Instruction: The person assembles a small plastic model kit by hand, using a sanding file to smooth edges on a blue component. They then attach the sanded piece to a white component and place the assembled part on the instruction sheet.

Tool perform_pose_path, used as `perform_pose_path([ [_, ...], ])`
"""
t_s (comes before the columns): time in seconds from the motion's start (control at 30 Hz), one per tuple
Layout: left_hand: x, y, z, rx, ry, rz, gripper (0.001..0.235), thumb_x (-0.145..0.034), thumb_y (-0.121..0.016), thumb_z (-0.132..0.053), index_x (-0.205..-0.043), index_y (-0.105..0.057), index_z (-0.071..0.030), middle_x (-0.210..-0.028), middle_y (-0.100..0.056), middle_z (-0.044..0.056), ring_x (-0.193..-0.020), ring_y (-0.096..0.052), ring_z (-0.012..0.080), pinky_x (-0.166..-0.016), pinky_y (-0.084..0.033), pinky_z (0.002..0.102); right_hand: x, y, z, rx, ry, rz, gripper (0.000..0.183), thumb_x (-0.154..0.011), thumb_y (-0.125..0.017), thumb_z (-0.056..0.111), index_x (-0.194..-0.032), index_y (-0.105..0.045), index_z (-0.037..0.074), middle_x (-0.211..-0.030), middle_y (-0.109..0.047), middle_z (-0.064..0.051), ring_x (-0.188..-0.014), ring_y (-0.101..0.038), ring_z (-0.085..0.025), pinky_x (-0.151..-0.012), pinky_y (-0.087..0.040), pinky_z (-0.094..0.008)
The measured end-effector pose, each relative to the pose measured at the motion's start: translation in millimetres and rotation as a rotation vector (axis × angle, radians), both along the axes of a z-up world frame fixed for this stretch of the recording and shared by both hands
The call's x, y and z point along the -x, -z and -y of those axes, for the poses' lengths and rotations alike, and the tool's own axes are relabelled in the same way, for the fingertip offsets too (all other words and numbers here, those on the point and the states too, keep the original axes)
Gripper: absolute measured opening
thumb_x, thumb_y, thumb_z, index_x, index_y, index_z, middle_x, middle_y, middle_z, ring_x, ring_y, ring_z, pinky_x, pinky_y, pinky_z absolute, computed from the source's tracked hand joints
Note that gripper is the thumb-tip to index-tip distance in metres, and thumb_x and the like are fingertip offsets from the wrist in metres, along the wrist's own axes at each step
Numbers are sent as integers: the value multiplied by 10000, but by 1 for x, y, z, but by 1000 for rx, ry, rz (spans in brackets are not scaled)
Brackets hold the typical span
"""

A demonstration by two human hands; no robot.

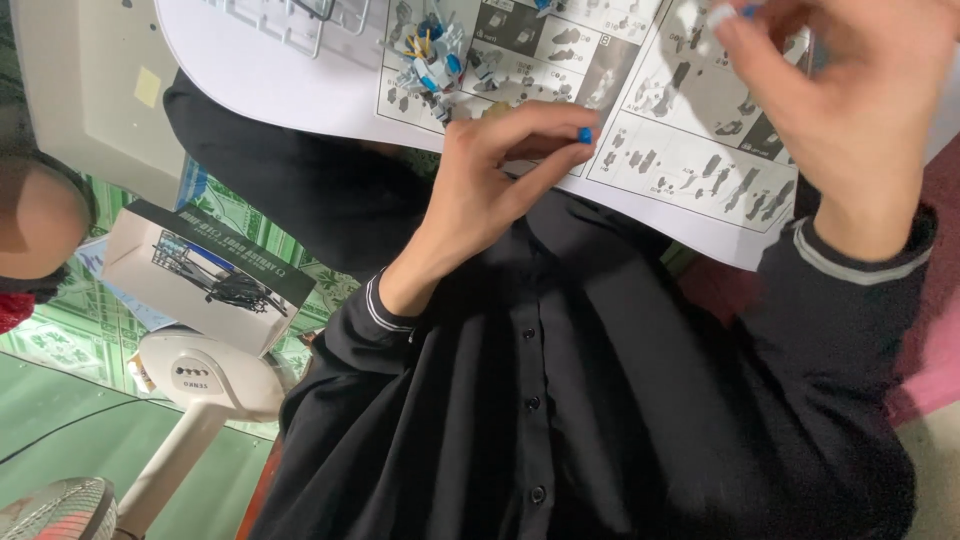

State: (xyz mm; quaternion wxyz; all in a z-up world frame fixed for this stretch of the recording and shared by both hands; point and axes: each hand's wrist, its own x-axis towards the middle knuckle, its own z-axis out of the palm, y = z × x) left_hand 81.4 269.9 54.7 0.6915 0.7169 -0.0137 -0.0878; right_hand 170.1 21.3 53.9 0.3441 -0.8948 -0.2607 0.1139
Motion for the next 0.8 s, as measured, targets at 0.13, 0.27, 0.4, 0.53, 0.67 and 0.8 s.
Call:
perform_pose_path([
  [0.13, -10, 8, 10, 32, 1, 0, 236, -931, -697, -115, -1151, -617, -135, -1035, -713, 50, -974, -728, 147, -918, -639, 238, 20, -5, 1, -395, 86, -115, 70, -1158, -692, -311, -1145, -646, -260, -1127, -594, -326, -833, -574, -330, -727, -439, -342],
  [0.27, -18, 15, 22, 132, -15, 47, 254, -923, -716, -132, -1153, -613, -154, -1045, -723, 52, -953, -757, 148, -808, -658, 186, 36, 16, -2, -755, 236, -260, 66, -1061, -590, -38, -1086, -560, -91, -877, -617, -227, -636, -624, -191, -481, -487, -205],
  [0.4, -23, 5, 31, 195, -8, 46, 207, -913, -712, -116, -1106, -641, -95, -1108, -691, 54, -914, -767, 180, -817, -655, 208, 45, 17, -11, -818, 265, -291, 54, -1007, -586, -88, -1050, -556, -101, -850, -619, -245, -613, -637, -239, -480, -539, -259],
  [0.53, -27, 1, 35, 149, -8, 80, 162, -922, -685, -150, -1072, -658, -95, -1092, -687, 46, -956, -730, 173, -817, -652, 217, 45, 14, -17, -767, 240, -185, 40, -978, -589, -180, -1012, -568, -177, -852, -613, -321, -656, -658, -317, -506, -534, -284],
  [0.67, -29, 5, 37, 184, 19, 102, 205, -944, -670, -128, -1137, -614, -91, -1093, -686, 52, -992, -741, 184, -908, -660, 240, 46, 11, -20, -630, 223, 3, 32, -976, -620, -225, -995, -596, -215, -903, -622, -373, -671, -656, -372, -544, -536, -333],
  [0.8, -33, 12, 40, 174, 29, 95, 223, -931, -679, -122, -1135, -606, -65, -1108, -681, 88, -1001, -753, 219, -941, -650, 263, 44, 7, -23, -508, 233, 66, 68, -961, -691, -262, -995, -641, -233, -932, -655, -364, -735, -660, -365, -615, -523, -347],
])
